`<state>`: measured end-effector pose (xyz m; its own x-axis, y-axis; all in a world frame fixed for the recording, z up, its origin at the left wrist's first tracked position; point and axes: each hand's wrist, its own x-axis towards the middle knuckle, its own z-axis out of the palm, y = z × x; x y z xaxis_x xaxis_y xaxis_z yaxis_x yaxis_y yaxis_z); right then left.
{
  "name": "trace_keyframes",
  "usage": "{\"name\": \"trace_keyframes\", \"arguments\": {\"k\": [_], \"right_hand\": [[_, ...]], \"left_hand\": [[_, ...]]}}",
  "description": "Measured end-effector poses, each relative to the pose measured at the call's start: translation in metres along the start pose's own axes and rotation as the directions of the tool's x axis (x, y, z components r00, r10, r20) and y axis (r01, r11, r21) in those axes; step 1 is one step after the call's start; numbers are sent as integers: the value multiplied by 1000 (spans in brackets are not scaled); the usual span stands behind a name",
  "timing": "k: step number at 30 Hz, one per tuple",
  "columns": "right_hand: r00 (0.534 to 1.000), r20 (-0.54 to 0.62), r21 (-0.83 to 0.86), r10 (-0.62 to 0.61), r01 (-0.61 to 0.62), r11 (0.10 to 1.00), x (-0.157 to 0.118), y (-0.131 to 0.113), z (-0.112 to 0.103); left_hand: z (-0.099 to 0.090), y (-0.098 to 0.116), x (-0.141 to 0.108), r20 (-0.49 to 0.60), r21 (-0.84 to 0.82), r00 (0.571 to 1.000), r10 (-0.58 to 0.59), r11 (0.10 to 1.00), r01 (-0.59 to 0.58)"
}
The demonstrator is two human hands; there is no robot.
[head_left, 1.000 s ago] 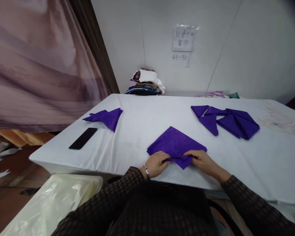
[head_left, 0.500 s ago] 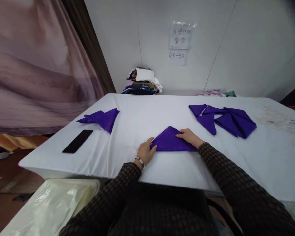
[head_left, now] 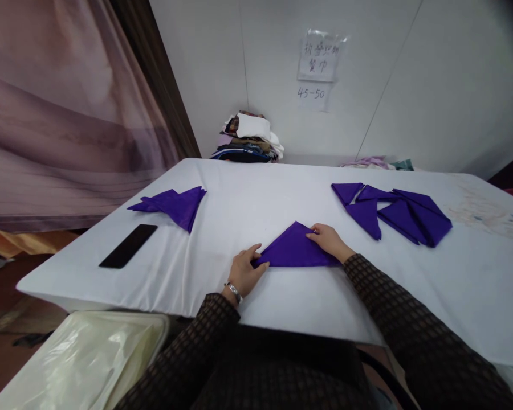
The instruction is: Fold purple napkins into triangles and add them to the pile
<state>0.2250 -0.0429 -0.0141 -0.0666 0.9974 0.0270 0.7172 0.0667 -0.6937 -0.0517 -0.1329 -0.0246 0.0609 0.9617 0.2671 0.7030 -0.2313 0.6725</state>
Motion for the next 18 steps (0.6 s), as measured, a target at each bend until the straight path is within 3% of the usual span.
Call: {"name": "trace_keyframes", "arguments": {"k": [3, 10, 18], "right_hand": [[999, -32, 11, -10, 10, 1000, -3, 6, 2], [999, 33, 374, 25, -36, 927, -10, 19, 3], [1000, -5, 416, 27, -23, 909, -14, 19, 2]], "left_hand": [[-3, -3, -4, 20, 25, 1000, 6, 1000, -6], [-5, -8, -8, 21, -27, 1000, 1, 1000, -1], [-2, -7, -5, -51, 37, 998, 49, 998, -47]]}}
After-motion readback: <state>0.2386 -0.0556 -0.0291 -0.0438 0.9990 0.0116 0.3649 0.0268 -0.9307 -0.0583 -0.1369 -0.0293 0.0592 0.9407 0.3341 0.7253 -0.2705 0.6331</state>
